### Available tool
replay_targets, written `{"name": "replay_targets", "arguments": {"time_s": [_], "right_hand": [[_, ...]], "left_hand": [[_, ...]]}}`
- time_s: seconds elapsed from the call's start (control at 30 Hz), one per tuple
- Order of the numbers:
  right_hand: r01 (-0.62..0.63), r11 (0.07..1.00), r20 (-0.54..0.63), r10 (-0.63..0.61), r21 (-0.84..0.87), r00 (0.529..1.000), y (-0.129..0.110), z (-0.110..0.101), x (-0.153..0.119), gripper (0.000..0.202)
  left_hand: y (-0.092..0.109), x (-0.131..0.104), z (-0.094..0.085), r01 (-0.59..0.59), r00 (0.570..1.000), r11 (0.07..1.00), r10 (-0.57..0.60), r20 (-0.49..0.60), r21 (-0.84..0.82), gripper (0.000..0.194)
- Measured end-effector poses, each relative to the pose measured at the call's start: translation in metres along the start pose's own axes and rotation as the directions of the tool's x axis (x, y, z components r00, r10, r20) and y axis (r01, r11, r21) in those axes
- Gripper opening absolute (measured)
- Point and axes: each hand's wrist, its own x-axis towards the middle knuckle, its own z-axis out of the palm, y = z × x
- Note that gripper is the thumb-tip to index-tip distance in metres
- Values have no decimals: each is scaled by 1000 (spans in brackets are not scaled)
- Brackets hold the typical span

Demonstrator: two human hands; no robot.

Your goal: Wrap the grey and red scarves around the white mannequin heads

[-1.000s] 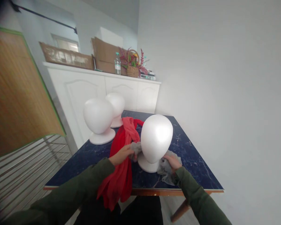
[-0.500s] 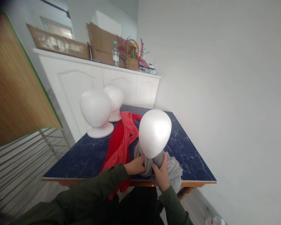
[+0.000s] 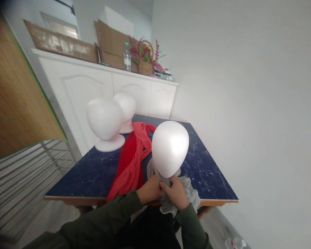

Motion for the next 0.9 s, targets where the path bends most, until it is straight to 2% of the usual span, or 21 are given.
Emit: {"name": "replay_targets", "arguments": {"time_s": [0.07, 0.1, 0.17, 0.23, 0.33, 0.4, 0.47, 0.53, 0.63, 0.8, 0.9], "right_hand": [[-7, 1000, -21, 8, 18, 1000, -1, -2, 0, 26], [-13, 999, -40, 15, 50, 999, -1, -1, 0, 25], [-35, 977, -61, 49, 210, 997, 0, 1, 0, 26], [-82, 881, -34, 110, 467, 993, 0, 6, 1, 27], [-189, 607, 91, 188, 772, 978, 1, 12, 4, 26], [-262, 457, 195, 188, 850, 963, 3, 15, 6, 28], [-302, 359, 265, 150, 883, 953, 6, 16, 8, 31], [-314, 314, 293, 111, 896, 950, 8, 17, 8, 33], [-334, 332, 322, 93, 882, 942, 8, 17, 8, 34], [-299, 460, 262, 143, 836, 954, 8, 5, 4, 32], [-245, 612, 165, 185, 752, 969, 21, -8, 3, 32]], "left_hand": [[-5, -1, 1, -67, 993, 985, 81, -82, 159, 45], [-8, -1, 0, -48, 991, 974, 74, -110, 223, 39], [-15, -1, -1, 64, 990, 957, -24, -140, 283, 24], [-21, -1, -3, 152, 980, 950, -108, -168, 274, 21], [-24, 1, -5, 218, 967, 967, -197, -162, 130, 35], [-24, 3, -7, 315, 945, 948, -318, -76, -51, 44], [-24, 5, -8, 435, 899, 859, -430, 81, -268, 46], [-25, 6, -8, 513, 858, 728, -460, 230, -455, 42], [-27, 10, -8, 544, 836, 589, -439, 329, -598, 38], [-29, 15, -6, 540, 833, 577, -470, 291, -613, 32], [-29, 18, -9, 521, 818, 456, -509, 269, -722, 24]]}}
